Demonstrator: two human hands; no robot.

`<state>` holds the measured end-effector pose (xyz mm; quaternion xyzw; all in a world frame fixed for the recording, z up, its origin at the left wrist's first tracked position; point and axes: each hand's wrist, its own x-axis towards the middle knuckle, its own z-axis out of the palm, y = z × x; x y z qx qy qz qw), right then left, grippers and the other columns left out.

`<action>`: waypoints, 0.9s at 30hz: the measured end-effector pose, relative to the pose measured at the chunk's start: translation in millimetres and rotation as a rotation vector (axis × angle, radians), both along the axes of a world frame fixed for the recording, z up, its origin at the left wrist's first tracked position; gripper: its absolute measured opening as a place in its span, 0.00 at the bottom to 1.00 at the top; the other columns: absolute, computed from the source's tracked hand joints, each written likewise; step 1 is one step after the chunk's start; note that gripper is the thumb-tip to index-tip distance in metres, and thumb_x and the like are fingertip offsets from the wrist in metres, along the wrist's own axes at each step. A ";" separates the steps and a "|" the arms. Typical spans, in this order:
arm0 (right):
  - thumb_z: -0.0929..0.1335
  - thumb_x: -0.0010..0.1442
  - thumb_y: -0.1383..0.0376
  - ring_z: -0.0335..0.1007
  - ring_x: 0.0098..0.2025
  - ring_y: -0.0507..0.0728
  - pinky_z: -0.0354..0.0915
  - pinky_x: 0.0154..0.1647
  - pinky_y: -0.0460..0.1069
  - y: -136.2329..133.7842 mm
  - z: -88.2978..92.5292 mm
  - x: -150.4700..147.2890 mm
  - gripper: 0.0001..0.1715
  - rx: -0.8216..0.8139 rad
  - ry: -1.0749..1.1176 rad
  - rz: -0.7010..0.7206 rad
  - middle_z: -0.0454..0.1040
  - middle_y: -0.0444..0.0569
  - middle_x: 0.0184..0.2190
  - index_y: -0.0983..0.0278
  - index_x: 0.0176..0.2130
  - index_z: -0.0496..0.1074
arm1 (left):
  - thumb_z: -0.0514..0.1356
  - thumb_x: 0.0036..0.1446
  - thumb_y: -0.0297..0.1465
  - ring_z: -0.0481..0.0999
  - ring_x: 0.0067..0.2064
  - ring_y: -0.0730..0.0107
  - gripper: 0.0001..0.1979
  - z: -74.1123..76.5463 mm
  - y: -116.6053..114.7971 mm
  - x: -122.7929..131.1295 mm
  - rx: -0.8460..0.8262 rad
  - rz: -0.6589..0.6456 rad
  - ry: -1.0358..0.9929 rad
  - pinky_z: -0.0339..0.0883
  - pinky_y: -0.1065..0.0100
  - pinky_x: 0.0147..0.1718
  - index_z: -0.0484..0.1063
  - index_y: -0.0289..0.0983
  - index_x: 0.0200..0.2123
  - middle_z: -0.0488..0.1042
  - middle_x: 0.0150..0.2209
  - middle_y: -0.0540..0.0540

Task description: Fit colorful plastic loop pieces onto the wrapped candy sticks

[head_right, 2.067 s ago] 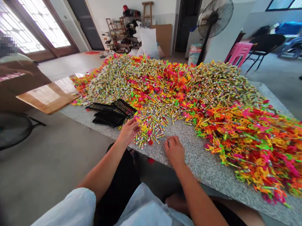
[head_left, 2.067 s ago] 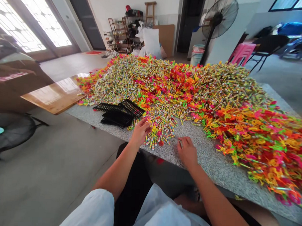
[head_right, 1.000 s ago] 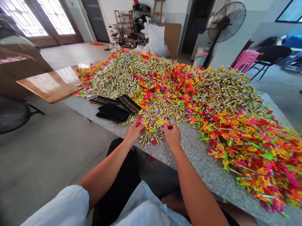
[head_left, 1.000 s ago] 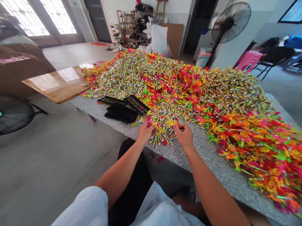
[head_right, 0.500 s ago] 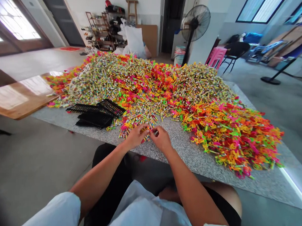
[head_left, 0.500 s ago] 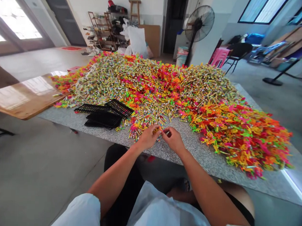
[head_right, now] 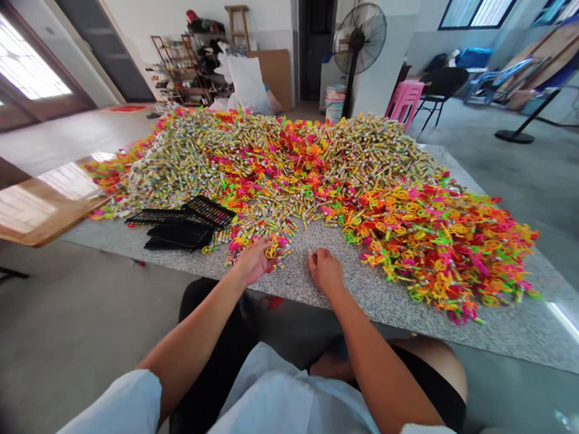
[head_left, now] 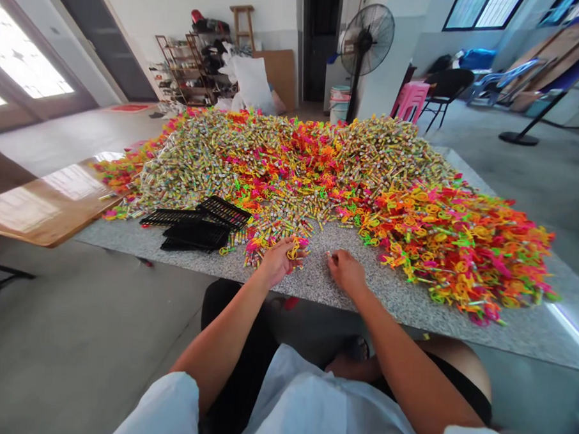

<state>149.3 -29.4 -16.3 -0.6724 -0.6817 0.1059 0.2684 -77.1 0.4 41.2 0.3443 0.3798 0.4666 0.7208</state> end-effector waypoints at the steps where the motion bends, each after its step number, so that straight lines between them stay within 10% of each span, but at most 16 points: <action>1: 0.63 0.69 0.56 0.76 0.39 0.59 0.65 0.39 0.50 -1.8 4.3 -2.7 0.14 0.009 0.109 0.009 0.79 0.52 0.41 0.61 0.46 0.73 | 0.67 0.54 0.32 0.82 0.39 0.64 0.17 1.2 -0.6 1.6 -0.003 -0.012 -0.025 0.76 0.66 0.34 0.69 0.37 0.46 0.79 0.43 0.42; 16: 0.67 0.63 0.51 0.68 0.27 0.54 0.64 0.29 0.47 -12.4 40.5 -32.0 0.18 0.023 0.859 0.143 0.76 0.46 0.31 0.62 0.45 0.72 | 0.68 0.55 0.34 0.81 0.43 0.65 0.15 4.9 -10.5 28.9 0.191 -0.029 0.158 0.76 0.64 0.42 0.72 0.38 0.45 0.79 0.43 0.44; 27: 0.69 0.60 0.44 0.68 0.25 0.54 0.62 0.24 0.47 -15.6 36.4 -33.1 0.27 0.096 0.920 0.004 0.77 0.48 0.29 0.63 0.45 0.75 | 0.71 0.52 0.40 0.82 0.42 0.63 0.19 4.7 -10.4 40.7 0.090 -0.017 0.129 0.75 0.68 0.36 0.79 0.34 0.43 0.80 0.45 0.40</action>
